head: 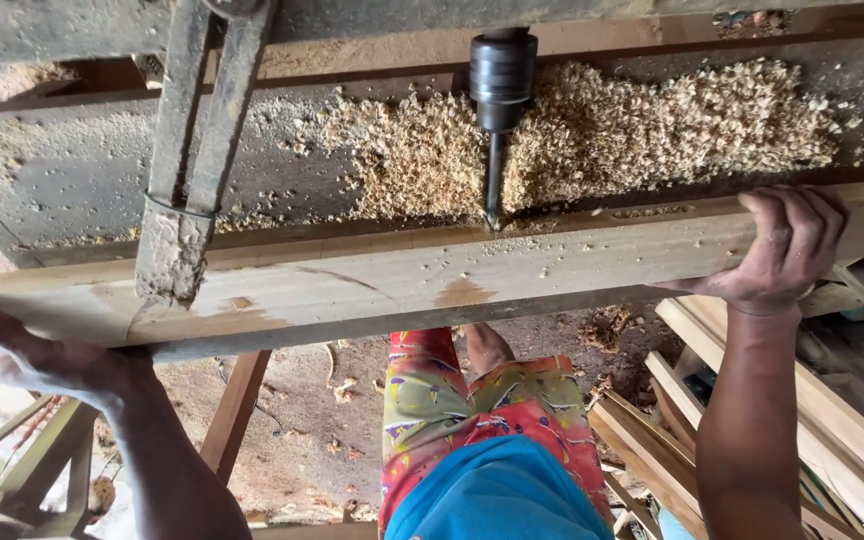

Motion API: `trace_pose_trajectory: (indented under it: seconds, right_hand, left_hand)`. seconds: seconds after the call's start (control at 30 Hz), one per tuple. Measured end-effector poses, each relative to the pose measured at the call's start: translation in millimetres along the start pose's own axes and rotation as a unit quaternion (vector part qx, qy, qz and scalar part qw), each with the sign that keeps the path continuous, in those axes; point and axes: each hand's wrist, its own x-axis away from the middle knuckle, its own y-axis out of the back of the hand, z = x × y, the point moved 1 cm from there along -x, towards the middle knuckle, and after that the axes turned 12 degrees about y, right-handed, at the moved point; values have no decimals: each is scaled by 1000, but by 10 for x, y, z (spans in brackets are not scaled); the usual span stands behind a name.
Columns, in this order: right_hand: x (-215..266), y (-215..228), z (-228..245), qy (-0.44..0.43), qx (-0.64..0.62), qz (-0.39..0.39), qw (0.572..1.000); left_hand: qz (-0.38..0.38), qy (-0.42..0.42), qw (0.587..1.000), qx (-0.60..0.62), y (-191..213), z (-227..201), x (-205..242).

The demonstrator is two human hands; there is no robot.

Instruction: The person is drilling a series of holes into a wooden plank using a stationary power drill.

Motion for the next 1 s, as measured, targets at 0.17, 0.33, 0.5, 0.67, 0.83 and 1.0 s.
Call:
trace_pose_trajectory:
  seconds: [0.17, 0.33, 0.5, 0.67, 0.83, 1.0]
  right_hand:
    - [-17, -39, -5, 4, -11, -21, 1000]
    - [-95, -23, 2, 3, -17, -7, 1000]
    - [-127, -6, -2, -1, -26, -7, 1000]
    - [-1, -47, -52, 7, -7, -4, 1000]
    - [-74, -40, -55, 8, -8, -5, 1000]
    - [-50, -76, -84, 7, -13, -6, 1000]
  left_hand:
    - [15, -32, 998, -47, 252, 98, -86]
    - [63, -14, 994, -93, 516, 194, -183]
    - [33, 5, 995, -97, 397, 162, -144]
    - [30, 15, 996, -85, 421, 170, -167]
    - [54, -16, 986, -157, 479, 192, -187]
    - [48, -24, 995, -84, 180, 72, -72]
